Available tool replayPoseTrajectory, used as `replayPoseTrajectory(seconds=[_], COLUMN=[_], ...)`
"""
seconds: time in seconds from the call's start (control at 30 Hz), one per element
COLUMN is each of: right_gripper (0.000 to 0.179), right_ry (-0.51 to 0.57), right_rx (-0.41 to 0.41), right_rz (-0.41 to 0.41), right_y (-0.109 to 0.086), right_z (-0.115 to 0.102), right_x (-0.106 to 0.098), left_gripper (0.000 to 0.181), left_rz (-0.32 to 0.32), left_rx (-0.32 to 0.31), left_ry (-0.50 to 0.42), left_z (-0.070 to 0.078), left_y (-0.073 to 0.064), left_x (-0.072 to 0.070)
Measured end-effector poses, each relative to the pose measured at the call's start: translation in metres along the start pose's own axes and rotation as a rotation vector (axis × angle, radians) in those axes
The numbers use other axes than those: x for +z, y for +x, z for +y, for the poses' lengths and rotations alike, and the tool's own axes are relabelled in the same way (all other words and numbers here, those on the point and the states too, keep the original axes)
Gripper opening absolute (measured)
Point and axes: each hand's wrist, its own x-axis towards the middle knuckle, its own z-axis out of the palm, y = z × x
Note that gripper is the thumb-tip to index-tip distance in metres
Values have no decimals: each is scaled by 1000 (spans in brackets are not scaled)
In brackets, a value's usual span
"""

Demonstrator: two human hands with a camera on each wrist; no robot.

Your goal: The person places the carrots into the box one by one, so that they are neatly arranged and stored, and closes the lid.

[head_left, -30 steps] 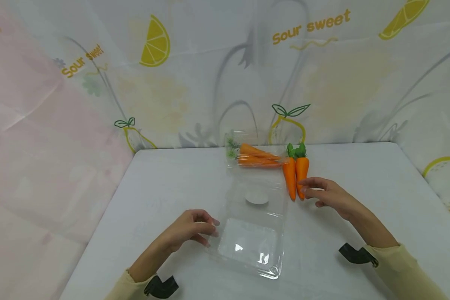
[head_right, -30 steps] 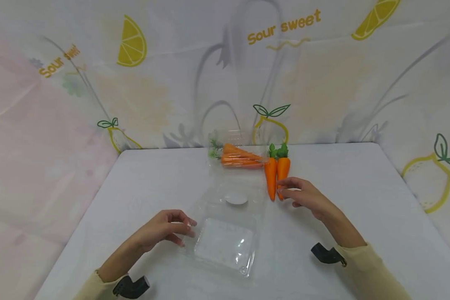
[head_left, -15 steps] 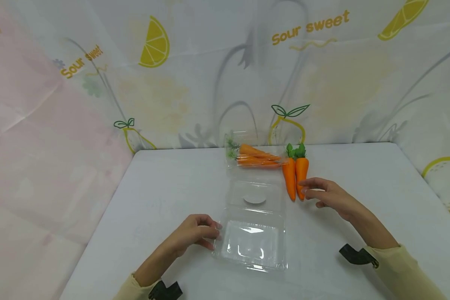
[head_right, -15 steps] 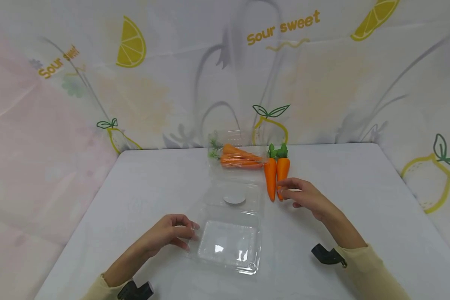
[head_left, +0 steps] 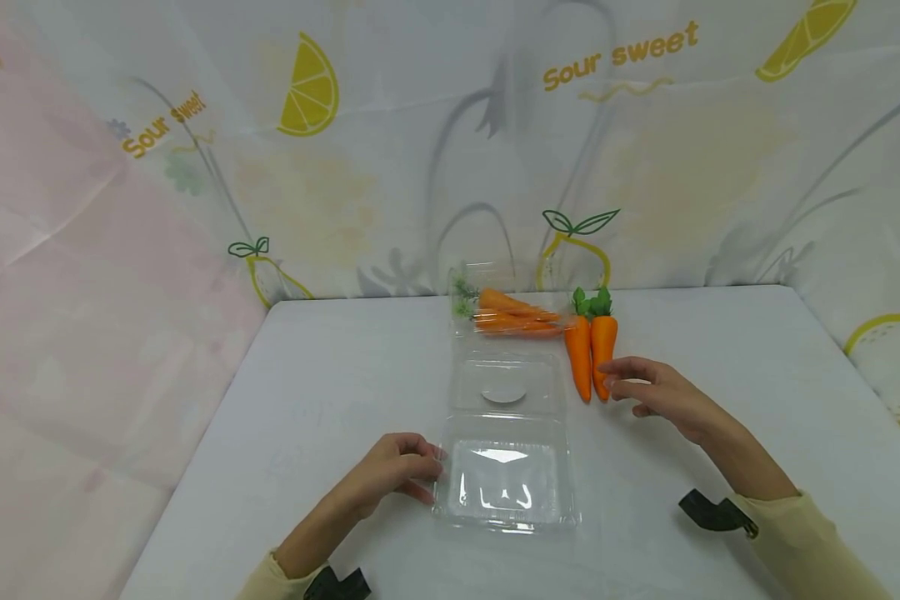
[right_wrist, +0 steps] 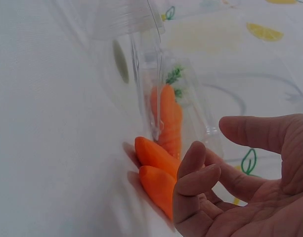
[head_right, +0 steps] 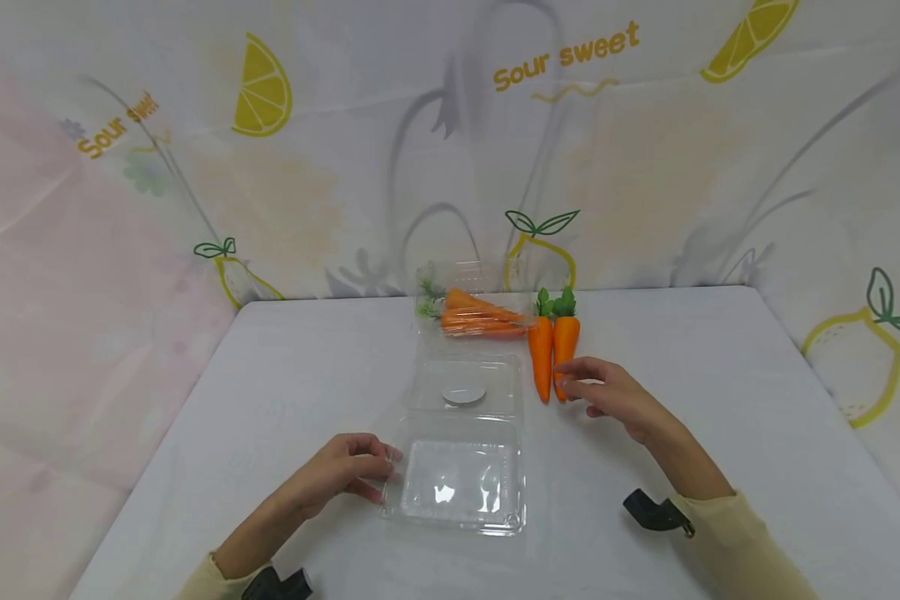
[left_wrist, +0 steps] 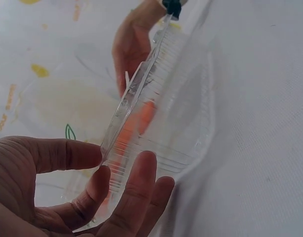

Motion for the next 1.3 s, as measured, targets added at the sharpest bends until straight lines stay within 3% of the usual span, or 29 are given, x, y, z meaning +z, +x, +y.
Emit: replayPoseTrajectory(seconds=[0.7,0.83,1.07,1.3], right_gripper=[52,52,50,58], right_ry=[-28,-108,-360,-411], right_rx=[-13,-25,-56,30], right_rz=[18,66,209,277], right_y=[-1,1,16,35], right_z=[1,2,4,5], right_x=[-3,-5,-11,-13], left_gripper=[13,13,13,13], left_rz=[-43,-38,-35,-35], left_rx=[-4,-5,-2,-9], left_ry=[43,40,39,37], left_z=[1,1,1,3], left_y=[0,-1,-1,-1], left_x=[1,1,2,2])
